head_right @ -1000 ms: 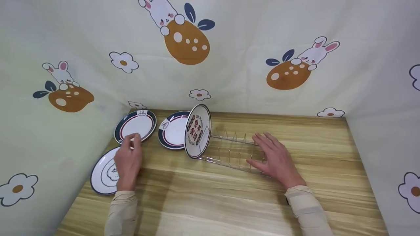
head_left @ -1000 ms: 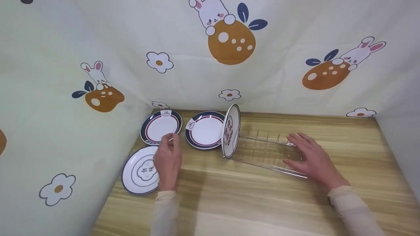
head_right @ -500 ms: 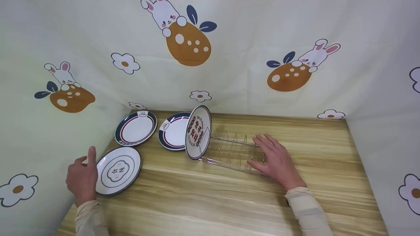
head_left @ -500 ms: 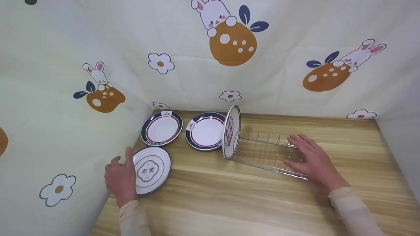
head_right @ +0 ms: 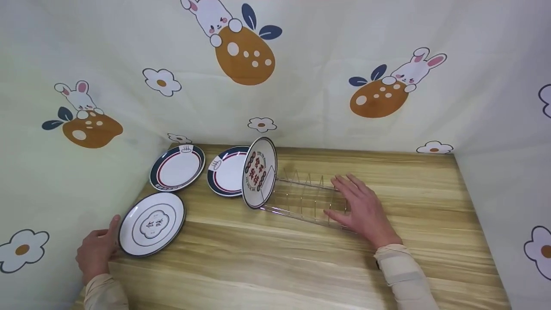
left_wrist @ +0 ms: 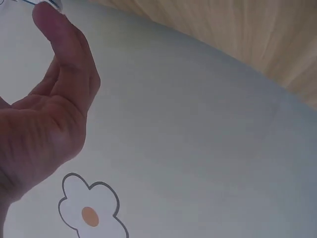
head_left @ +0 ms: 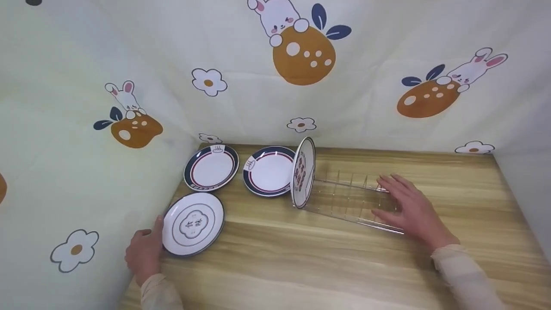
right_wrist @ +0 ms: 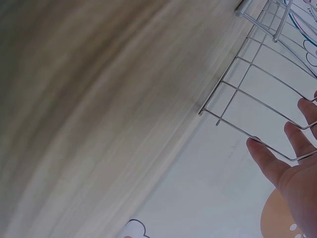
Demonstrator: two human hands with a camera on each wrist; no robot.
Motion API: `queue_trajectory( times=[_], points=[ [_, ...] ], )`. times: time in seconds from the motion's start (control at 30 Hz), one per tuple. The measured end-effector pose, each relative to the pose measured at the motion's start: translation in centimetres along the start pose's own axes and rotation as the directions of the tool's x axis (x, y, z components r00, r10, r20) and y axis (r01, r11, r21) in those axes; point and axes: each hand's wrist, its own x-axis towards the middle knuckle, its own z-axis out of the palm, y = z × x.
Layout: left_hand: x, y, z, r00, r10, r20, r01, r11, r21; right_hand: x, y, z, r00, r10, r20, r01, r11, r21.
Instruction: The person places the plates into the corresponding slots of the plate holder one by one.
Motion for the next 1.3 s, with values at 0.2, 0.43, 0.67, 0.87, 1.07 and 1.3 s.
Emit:
queue_trajectory(
  times=[0.2, 0.43, 0.67, 0.87, 1.07, 1.3],
  points=[
    [0.8, -1.3, -0.2, 0.991, 0.035, 0.131, -0.036, 0.999, 0.003, 0.0, 0.0, 0.1, 1.000, -0.022, -0.020, 0.022, 1.000, -0.006],
    [2.4, -2.3, -0.3, 0.951, 0.034, 0.306, -0.033, 0.999, -0.010, 0.0, 0.1, 0.1, 1.000, 0.002, 0.002, -0.002, 1.000, 0.000],
    [3.8, -3.4, -0.4, 0.925, 0.069, 0.374, -0.063, 0.998, -0.027, 0.0, -0.1, 0.1, 1.000, -0.003, -0.002, 0.003, 1.000, 0.002],
    [4.2, -3.8, -0.3, 0.917, 0.092, 0.389, -0.057, 0.993, -0.100, 0.1, -0.1, -0.1, 1.000, 0.003, -0.006, -0.003, 1.000, 0.006],
    [3.3, -3.9, -0.4, 0.899, 0.093, 0.427, 0.075, 0.930, -0.360, 0.1, 0.0, 0.1, 1.000, -0.001, -0.017, 0.001, 1.000, 0.005],
    [2.7, -3.9, -0.6, 0.875, 0.125, 0.468, 0.137, 0.863, -0.486, 0.1, 0.1, 0.1, 1.000, 0.003, -0.010, -0.003, 1.000, 0.002]
  ],
)
